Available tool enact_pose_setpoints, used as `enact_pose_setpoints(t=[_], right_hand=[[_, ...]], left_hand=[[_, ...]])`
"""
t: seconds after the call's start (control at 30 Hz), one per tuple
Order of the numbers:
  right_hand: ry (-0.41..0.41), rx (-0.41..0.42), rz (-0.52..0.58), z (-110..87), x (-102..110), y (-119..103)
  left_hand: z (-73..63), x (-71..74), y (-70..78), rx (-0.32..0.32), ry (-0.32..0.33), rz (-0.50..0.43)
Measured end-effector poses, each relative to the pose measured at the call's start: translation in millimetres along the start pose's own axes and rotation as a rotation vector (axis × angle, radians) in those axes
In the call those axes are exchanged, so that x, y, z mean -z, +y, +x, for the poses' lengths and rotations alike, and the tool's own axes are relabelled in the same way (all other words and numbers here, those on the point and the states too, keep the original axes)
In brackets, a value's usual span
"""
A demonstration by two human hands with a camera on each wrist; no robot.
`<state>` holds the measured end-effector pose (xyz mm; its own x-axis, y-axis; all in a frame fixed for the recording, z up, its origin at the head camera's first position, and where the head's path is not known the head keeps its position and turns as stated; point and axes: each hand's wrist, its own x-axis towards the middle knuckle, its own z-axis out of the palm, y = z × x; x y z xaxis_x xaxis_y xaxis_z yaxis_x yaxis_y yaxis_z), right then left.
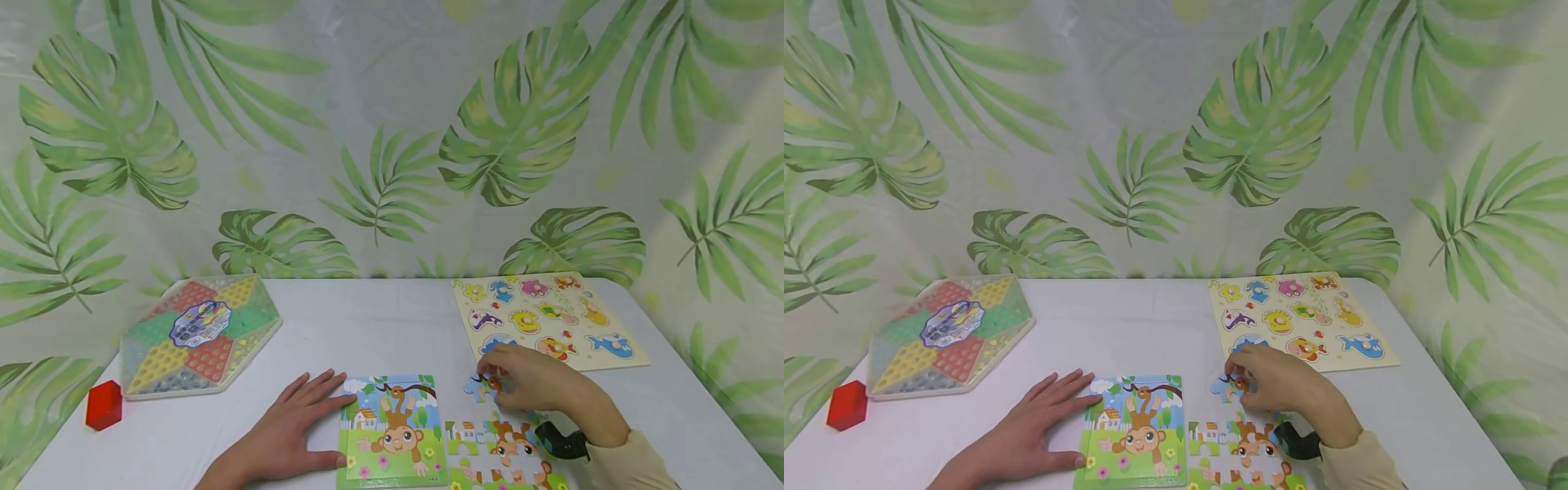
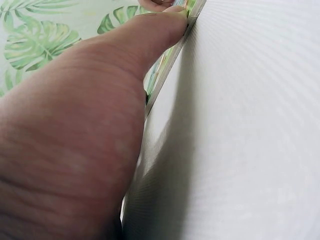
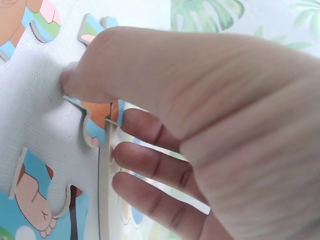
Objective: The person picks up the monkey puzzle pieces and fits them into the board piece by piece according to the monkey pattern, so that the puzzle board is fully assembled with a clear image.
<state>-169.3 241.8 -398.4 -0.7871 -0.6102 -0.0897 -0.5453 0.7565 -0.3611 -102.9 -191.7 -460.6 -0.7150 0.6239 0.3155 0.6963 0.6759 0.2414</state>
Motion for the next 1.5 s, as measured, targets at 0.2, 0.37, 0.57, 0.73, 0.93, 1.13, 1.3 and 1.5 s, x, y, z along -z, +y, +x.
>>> enact_pose_setpoints(t=[0.2,0.37,0.57,0.73,0.93,1.13,1.3,1.5], right_hand=[[0.053,0.025,-0.064,3.3,-4.2,0.5],[0.067,0.029,-0.074,4.6,-5.3,-0.6],[0.052,0.019,-0.048,4.9,-4.2,-1.4],[0.041,0.018,-0.002,5.0,-3.9,-0.4],[0.056,0.044,-0.009,5.7,-4.9,-0.8],[0.081,0.064,0.020,6.2,-4.0,-6.9],[0.090,0.069,0.048,7.0,-3.3,-12.0],[0.109,0.091,0.050,9.3,-1.2,-17.6]], left_hand=[[0.1,-0.5,-0.4,0.000,-0.001,0.001],[0.2,-0.8,-0.9,-0.004,0.002,0.005],[0.2,-1.0,-1.4,-0.002,-0.001,0.004],[0.2,-0.9,-1.3,0.002,-0.003,-0.003],[0.3,-0.4,-0.9,0.004,-0.005,-0.003],[1.4,1.7,0.2,0.028,-0.027,-0.028],[1.4,2.5,0.7,0.017,-0.017,-0.025],[0.6,0.5,0.3,0.010,-0.007,-0.024]])
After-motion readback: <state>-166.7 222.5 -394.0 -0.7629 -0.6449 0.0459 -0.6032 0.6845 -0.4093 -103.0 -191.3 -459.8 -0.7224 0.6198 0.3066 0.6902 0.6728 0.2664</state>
